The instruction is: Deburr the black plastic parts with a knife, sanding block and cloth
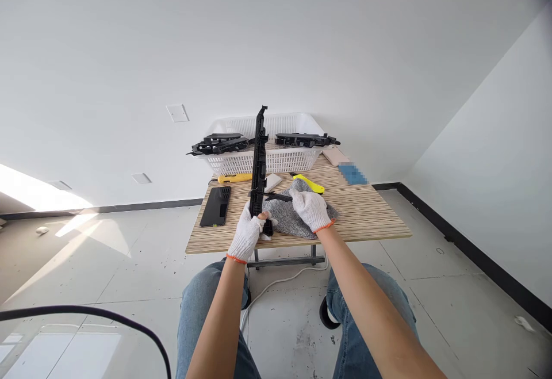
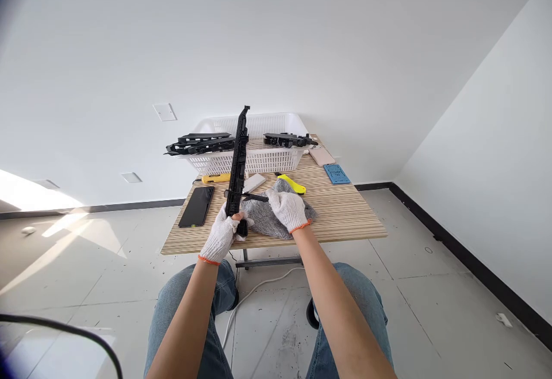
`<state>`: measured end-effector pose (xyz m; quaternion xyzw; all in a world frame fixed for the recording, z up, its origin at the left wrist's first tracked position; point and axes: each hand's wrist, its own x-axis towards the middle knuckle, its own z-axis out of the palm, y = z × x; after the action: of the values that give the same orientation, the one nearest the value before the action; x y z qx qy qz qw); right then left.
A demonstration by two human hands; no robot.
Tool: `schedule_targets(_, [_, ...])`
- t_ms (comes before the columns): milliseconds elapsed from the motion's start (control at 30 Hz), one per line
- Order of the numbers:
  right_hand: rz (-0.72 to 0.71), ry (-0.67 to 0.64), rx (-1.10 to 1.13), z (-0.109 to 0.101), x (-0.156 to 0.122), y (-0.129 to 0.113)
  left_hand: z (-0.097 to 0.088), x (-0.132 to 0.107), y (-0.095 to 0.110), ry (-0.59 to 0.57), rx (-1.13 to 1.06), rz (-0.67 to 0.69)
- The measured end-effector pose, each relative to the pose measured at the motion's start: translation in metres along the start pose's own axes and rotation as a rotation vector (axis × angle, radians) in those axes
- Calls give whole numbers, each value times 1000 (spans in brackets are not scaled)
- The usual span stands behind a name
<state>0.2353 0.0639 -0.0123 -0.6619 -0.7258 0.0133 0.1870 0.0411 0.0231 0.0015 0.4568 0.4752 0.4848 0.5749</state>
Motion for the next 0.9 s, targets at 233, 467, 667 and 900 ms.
schedule_targets(233, [43, 31, 115, -8, -3, -6, 4, -2, 2, 51, 62, 5])
schedule_targets(467, [35, 18, 149, -6, -1, -4, 6, -4, 2, 112, 124, 8])
schedule_targets(667, [26, -3, 125, -7, -1, -5, 6, -7, 6, 102, 118, -7])
schedule_targets(900, [-32, -52, 80, -13, -2, -4, 5, -4, 1, 95, 104, -16])
